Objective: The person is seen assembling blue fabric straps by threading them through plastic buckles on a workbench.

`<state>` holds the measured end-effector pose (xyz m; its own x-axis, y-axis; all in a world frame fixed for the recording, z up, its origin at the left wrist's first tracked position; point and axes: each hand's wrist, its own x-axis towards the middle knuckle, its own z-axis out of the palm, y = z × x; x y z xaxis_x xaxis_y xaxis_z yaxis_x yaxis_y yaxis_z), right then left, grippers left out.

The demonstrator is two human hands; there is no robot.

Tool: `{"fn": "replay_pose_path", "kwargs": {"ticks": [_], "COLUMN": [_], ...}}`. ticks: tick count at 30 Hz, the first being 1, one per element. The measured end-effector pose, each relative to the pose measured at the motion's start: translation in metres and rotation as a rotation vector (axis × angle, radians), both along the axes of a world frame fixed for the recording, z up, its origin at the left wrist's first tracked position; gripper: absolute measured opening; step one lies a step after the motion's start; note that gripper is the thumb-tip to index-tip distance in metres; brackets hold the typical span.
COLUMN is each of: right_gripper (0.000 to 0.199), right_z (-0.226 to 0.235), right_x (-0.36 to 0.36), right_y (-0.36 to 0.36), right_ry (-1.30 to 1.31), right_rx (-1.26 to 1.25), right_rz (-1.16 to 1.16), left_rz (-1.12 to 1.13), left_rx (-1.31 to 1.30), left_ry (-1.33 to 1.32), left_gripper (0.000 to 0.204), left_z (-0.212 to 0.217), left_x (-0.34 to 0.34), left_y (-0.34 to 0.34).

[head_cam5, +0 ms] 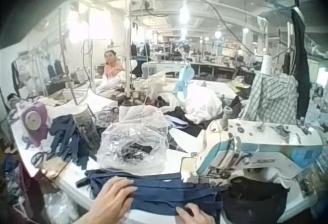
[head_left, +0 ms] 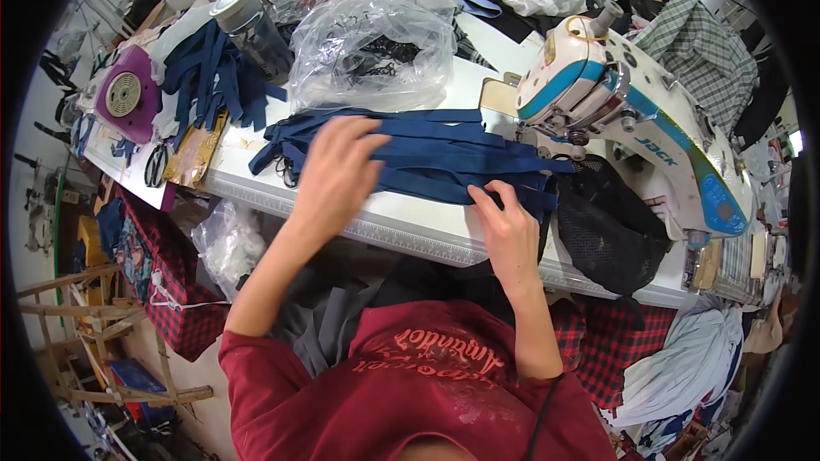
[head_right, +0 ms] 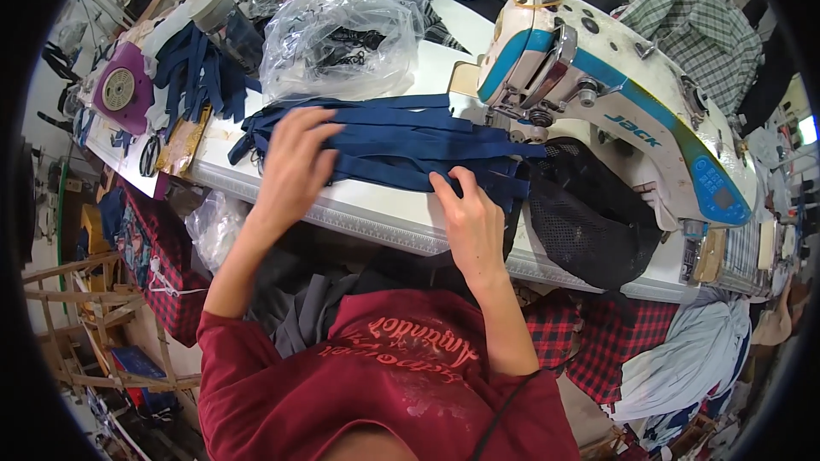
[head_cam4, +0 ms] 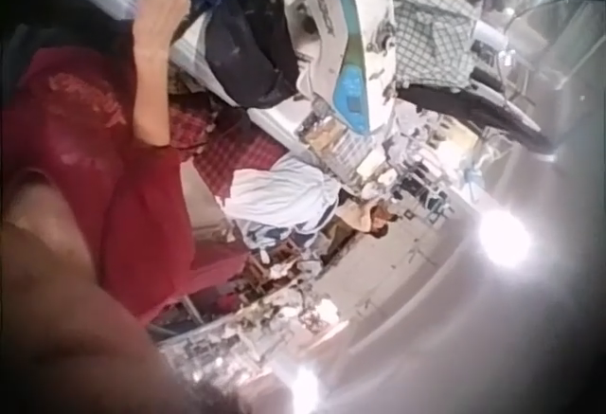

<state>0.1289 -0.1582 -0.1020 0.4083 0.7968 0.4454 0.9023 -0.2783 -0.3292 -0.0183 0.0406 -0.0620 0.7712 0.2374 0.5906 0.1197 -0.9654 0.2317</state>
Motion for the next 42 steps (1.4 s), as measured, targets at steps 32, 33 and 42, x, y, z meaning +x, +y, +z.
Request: {"fn": "replay_pose_path", "kwargs": {"ticks": [32, 33, 42], "right_gripper": [0.026, 0.027, 0.027], "right_z": [-0.013, -0.012, -0.017], "right_x": [-0.017, -0.018, -0.021], "right_y": [0.038, 0.037, 0.041], "right_ry": [-0.003, -0.004, 0.000], "right_rx": [0.049, 0.069, 0.085], "right_rz": [0.106, 0.107, 0.116], "left_rz": [-0.325, -0.305, 0.065], "left_rx": [-0.360, -0.263, 0.220], "left_ry": [0.290, 0.207, 0.201], "left_gripper": [0.036, 0.037, 0.009], "left_z": [-0.013, -0.024, -0.054], "left_x": [0.116, 0.137, 0.213], "left_y": [-0.005, -0.001, 0.038]}}
